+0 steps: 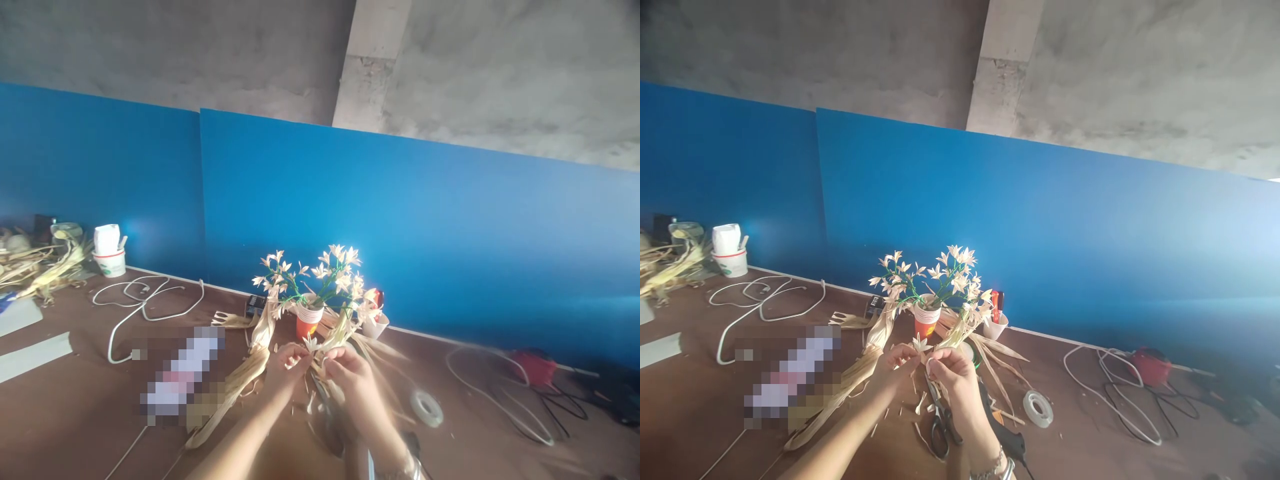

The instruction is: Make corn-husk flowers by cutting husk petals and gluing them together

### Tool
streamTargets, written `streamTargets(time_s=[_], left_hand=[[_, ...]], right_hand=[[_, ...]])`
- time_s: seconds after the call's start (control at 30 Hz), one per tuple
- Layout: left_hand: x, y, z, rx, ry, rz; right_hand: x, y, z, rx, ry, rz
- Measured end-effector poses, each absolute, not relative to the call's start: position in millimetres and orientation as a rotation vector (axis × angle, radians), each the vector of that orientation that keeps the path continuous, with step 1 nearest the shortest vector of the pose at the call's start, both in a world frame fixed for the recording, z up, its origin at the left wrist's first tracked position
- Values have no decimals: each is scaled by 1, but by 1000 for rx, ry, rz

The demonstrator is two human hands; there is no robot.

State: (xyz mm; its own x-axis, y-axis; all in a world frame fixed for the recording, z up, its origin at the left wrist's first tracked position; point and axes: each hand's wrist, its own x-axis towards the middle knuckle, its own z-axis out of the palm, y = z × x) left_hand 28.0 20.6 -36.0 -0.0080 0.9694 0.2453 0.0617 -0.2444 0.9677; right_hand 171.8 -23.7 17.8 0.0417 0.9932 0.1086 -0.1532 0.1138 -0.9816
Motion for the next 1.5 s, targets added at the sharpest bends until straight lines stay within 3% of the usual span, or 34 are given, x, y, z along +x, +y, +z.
streamTargets(time_s=[0.13, 0.37, 0.47, 0.7, 1.03, 1.27, 1.37, 1.5], left_hand=[[28, 18, -27, 1419, 1219, 1326], [29, 8, -19, 1403, 1216, 1316], [30, 10, -23, 1393, 1201, 1327], [28, 12, -22, 1435, 1192, 1319], [28, 18, -31, 1470, 1221, 1336], [29, 17, -32, 1437, 1210, 1352], [29, 17, -33, 1440, 1198, 1351], [29, 16, -30, 1459, 1205, 1332]], right_hand=[[170, -26, 14, -998, -1255, 972], [166, -35, 15, -859, -1763, 183], [166, -34, 13, -867, -1804, 72], [171, -28, 5, -913, -1762, 176], [170, -27, 12, -1164, -1502, 592], [168, -25, 20, -1111, -1175, 1001], [173, -24, 20, -1184, -1309, 865], [179, -21, 13, -1214, -1705, 377]])
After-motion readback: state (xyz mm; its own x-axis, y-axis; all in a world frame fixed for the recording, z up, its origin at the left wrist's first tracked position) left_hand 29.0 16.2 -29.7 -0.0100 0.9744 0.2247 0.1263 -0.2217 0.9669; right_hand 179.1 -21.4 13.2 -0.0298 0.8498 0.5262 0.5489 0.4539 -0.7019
